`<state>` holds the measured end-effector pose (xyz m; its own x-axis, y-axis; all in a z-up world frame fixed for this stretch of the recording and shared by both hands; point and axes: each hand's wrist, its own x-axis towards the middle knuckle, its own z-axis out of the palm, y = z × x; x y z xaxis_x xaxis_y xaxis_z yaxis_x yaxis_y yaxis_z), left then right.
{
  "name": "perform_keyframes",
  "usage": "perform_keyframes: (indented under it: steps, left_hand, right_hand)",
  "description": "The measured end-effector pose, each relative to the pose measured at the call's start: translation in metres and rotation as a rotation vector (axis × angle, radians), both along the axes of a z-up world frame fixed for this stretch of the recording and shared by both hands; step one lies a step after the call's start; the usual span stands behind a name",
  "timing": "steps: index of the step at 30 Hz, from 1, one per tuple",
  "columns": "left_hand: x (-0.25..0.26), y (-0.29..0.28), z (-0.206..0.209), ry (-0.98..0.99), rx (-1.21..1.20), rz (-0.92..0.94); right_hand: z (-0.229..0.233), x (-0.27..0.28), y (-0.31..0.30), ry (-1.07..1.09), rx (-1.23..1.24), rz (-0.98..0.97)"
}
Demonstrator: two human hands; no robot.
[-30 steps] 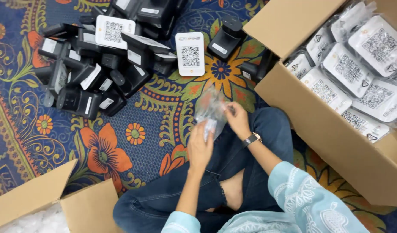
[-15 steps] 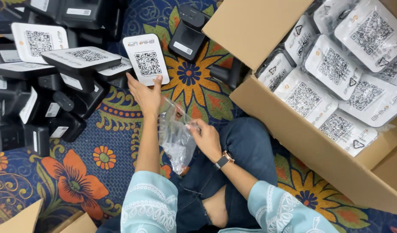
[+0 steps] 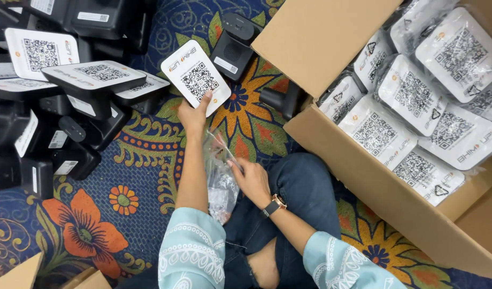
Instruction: The person sits on a patterned rug and packs small black electronic devices into clear plastic bags. They place each wrapped device into a cardboard box, arranging them in neat rows alongside other packaged units.
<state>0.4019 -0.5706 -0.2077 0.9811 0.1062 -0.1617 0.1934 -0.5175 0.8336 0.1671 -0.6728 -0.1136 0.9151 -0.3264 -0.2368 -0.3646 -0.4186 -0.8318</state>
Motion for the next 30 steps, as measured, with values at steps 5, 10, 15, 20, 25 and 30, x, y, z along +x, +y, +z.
perform_keyframes:
  steps: [5,10,15,20,25,30]
  left_hand:
    - [-0.033,0.02,0.082,-0.121,-0.052,-0.01]
    - [-0.11,0.089,0.166,-0.177,0.352,-0.156]
    - [-0.206,0.182,0.177,0.052,-0.279,0.201]
    - [-0.301,0.273,0.089,-0.057,-0.487,0.351]
    - [-0.313,0.26,0.094,-0.004,-0.966,0.402]
    - [-0.308,0.251,0.102,0.065,-1.288,0.416]
  right_hand:
    - [0.017,-0.005,-0.003,-0.001,0.061,0.028]
    - [0.006,-0.017,-0.003,-0.238,0.082,0.066]
    - [-0.022,-0.026,-0.002,-0.165,0.008,0.027]
    - [-0.013,-0.025,0.007,-0.599,-0.109,-0.002]
    - [0.08,-0.041,0.059,-0.839,-0.428,0.074]
    - [0.004,-0.044,0.082,-0.142,-0.426,0.38]
